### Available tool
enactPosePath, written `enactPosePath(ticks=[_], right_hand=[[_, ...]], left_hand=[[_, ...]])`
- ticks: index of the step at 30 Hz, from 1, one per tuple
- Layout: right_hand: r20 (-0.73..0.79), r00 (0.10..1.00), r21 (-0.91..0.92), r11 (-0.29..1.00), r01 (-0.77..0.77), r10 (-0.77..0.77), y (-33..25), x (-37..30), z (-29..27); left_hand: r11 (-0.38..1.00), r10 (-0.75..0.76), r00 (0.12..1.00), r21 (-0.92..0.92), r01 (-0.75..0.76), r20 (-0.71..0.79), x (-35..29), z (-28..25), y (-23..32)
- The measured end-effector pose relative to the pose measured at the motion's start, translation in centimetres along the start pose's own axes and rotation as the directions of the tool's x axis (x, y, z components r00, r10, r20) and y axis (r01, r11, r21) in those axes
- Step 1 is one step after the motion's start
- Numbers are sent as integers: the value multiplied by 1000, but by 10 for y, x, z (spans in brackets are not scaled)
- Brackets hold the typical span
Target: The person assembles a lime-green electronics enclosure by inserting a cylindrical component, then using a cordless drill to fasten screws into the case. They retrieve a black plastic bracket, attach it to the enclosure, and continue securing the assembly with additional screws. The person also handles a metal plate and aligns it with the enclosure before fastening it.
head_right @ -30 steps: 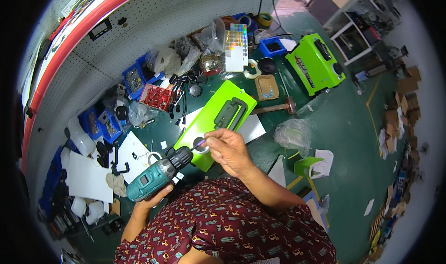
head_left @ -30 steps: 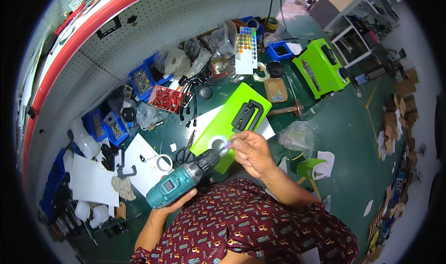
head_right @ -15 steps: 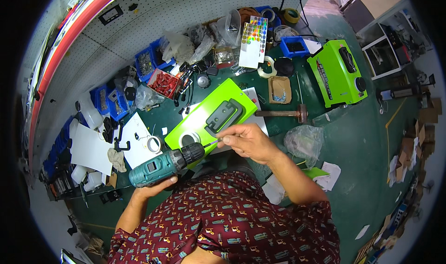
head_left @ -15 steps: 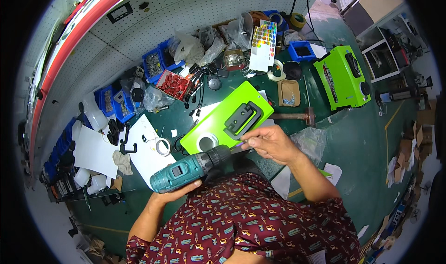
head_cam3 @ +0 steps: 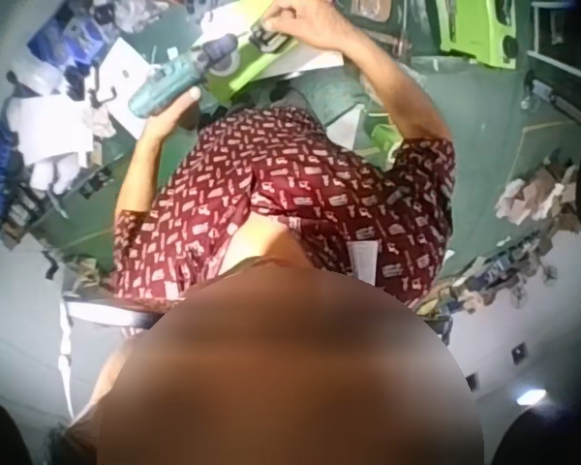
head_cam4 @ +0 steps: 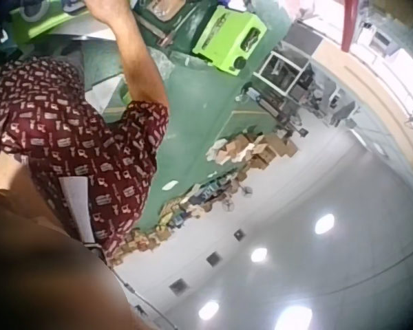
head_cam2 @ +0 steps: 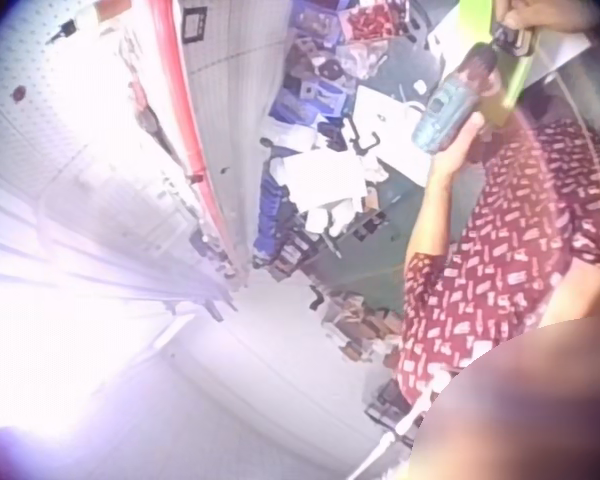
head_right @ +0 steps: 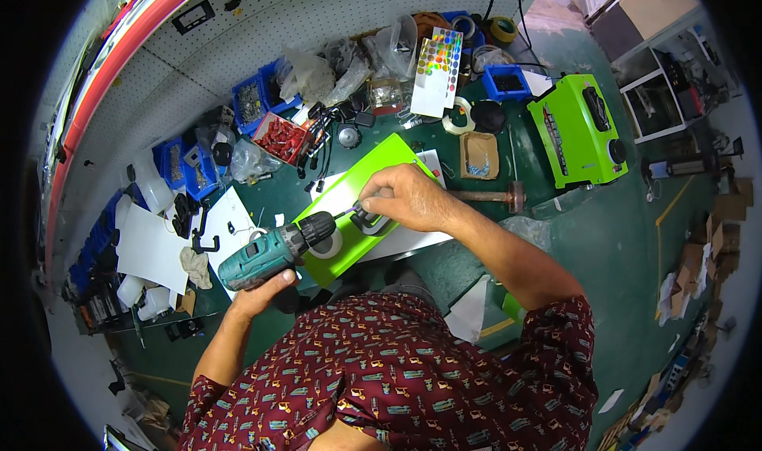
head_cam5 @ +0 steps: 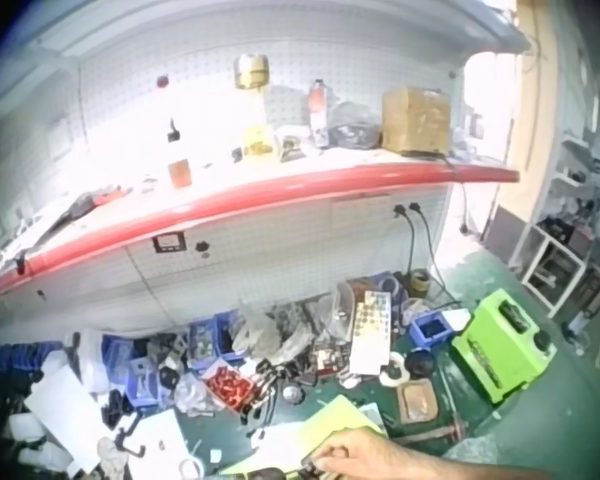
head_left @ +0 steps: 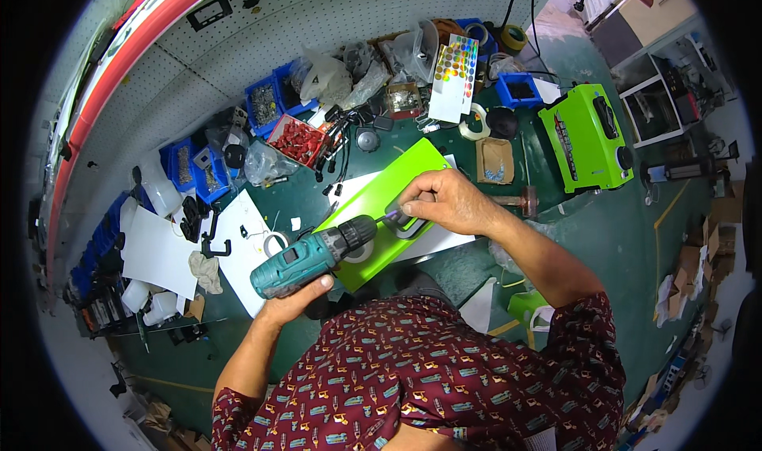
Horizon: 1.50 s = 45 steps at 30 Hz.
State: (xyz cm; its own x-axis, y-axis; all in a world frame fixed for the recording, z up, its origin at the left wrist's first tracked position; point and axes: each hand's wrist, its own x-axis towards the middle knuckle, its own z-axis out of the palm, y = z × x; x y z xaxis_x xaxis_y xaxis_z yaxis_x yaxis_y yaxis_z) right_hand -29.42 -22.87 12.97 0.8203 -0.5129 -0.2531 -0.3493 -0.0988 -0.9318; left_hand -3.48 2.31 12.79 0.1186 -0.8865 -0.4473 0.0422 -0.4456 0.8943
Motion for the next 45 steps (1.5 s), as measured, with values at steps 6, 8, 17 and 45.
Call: enactPosePath(ticks=[6, 8, 17, 45], right_hand=[[-186, 982, 239, 969, 60, -15, 9, -1, -13], [-326, 931, 392, 920, -22, 161, 25, -12, -16], [-557, 773, 243, 950, -198, 304, 57, -33, 53], [-622, 736, 461, 885, 68, 267, 65, -21, 81]], left_hand=[[974, -17, 1000, -225, 14, -16, 3, -5, -33], [971, 1, 1000, -240, -3, -7, 5, -7, -39], [939, -48, 996, -344, 18, -80, 2, 0, -44], [992, -102, 994, 68, 105, -44, 24, -20, 0]])
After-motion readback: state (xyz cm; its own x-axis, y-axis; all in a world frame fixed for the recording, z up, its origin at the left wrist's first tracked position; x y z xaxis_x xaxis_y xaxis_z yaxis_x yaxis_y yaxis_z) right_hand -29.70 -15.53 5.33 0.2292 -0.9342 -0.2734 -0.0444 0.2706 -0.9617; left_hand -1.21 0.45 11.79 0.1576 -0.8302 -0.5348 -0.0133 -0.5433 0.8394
